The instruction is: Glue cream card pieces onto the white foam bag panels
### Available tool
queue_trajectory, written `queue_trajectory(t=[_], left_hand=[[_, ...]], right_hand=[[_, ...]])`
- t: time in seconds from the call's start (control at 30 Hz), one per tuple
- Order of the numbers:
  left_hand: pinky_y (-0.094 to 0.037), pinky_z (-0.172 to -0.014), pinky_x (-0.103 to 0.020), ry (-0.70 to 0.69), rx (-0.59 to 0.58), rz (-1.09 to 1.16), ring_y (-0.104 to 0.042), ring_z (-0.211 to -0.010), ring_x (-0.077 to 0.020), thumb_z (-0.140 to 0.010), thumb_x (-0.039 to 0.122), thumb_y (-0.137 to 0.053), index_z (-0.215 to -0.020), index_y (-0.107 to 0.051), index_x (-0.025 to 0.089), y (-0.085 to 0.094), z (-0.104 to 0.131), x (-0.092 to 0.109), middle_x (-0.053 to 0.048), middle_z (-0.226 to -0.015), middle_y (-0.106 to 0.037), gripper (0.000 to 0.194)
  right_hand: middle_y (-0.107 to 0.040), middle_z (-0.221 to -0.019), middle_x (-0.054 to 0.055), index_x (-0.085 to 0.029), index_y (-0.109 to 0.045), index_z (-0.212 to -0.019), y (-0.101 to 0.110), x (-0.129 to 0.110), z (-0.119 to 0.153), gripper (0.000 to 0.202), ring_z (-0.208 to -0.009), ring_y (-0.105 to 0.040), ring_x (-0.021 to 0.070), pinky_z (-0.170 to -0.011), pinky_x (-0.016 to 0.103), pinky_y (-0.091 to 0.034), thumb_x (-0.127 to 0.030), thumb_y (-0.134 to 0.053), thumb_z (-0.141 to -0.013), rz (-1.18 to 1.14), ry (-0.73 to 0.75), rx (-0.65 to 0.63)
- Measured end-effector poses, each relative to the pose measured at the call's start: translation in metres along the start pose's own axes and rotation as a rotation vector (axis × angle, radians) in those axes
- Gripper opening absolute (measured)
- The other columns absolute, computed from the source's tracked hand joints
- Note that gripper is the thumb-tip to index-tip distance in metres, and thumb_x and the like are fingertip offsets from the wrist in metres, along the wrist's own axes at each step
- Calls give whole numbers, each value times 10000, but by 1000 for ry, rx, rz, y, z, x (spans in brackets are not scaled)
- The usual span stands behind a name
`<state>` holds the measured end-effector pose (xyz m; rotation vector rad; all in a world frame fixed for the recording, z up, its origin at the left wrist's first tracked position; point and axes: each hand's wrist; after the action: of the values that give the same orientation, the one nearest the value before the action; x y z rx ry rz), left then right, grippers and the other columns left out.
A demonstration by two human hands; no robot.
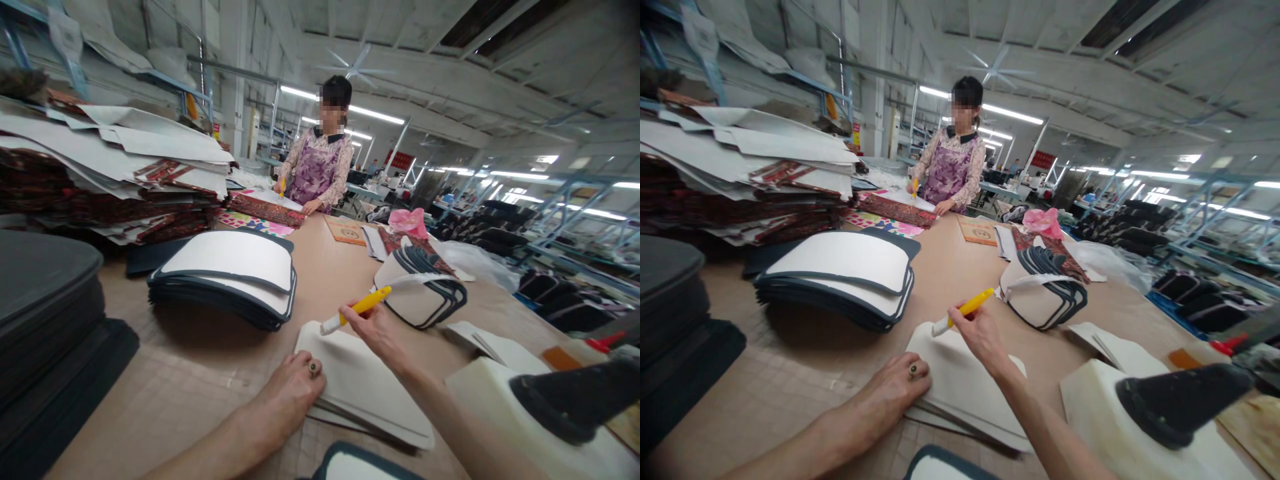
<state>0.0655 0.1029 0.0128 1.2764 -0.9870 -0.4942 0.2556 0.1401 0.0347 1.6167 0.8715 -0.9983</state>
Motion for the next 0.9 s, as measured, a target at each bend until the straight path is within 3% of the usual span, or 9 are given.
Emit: queue_trajectory(t=[0.17, 0.27, 0.37, 0.57, 0.67, 0.77, 0.9], left_hand=[[-388, -863, -294, 1, -49, 12, -486, -994, -187, -894, 87, -442, -908, -587, 180, 6, -3, 0, -33, -1030, -596, 173], [-399, -835, -305, -16, -51, -9, -490, -975, -196, -895, 114, -442, -898, -582, 180, 1, -6, -5, -38, -1003, -599, 154], [-400, -805, -303, -62, -9, -28, -489, -949, -196, -897, 154, -449, -883, -569, 178, -6, -7, -12, -35, -980, -595, 124], [-391, -790, -297, -87, 60, -26, -484, -939, -183, -881, 108, -431, -869, -550, 187, -10, -5, -16, -11, -969, -594, 143], [-406, -795, -316, -85, 48, -8, -489, -953, -205, -835, 69, -441, -866, -557, 184, -7, -5, -17, -28, -978, -597, 166], [-413, -830, -288, -97, 114, 146, -505, -944, -193, -788, 67, -461, -919, -569, 179, -4, -5, -26, -52, -999, -584, 204], [-422, -782, -239, -45, 221, 329, -539, -838, -166, -763, 97, -433, -1142, -519, 168, -6, -9, -47, -13, -945, -588, 395]], right_hand=[[-543, -598, -18, -183, -579, -694, -9, 14, -7, 231, -539, -481, 128, -521, 246, -368, -414, -564, -699, 52, 9, -53], [-561, -596, -10, -187, -579, -659, 1, 18, -4, 200, -559, -501, 139, -549, 254, -382, -383, -557, -690, 116, 0, -58], [-533, -546, -26, -188, -573, -618, 27, 20, 7, 168, -519, -471, 130, -535, 253, -364, -342, -549, -682, 202, -29, -21], [-522, -491, -30, -171, -607, -595, 100, 26, 41, 169, -474, -455, 140, -504, 268, -323, -326, -572, -651, 344, -117, 139], [-521, -477, -27, -167, -612, -602, 119, 26, 50, 155, -475, -466, 154, -502, 275, -317, -319, -592, -629, 352, -135, 207], [-542, -524, -20, -174, -602, -634, 109, 13, 52, 171, -515, -483, 155, -514, 267, -334, -345, -595, -642, 300, -106, 196], [-517, -550, -35, -180, -570, -667, 53, -14, 48, 231, -513, -449, 120, -494, 237, -345, -408, -557, -697, 182, -56, 36]])
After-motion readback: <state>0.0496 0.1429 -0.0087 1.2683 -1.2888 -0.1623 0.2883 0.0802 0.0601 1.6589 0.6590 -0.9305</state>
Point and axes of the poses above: each hand's wrist, its own z-axis away from the middle knuckle, its own y-axis out of the back of the hand, x = y × z
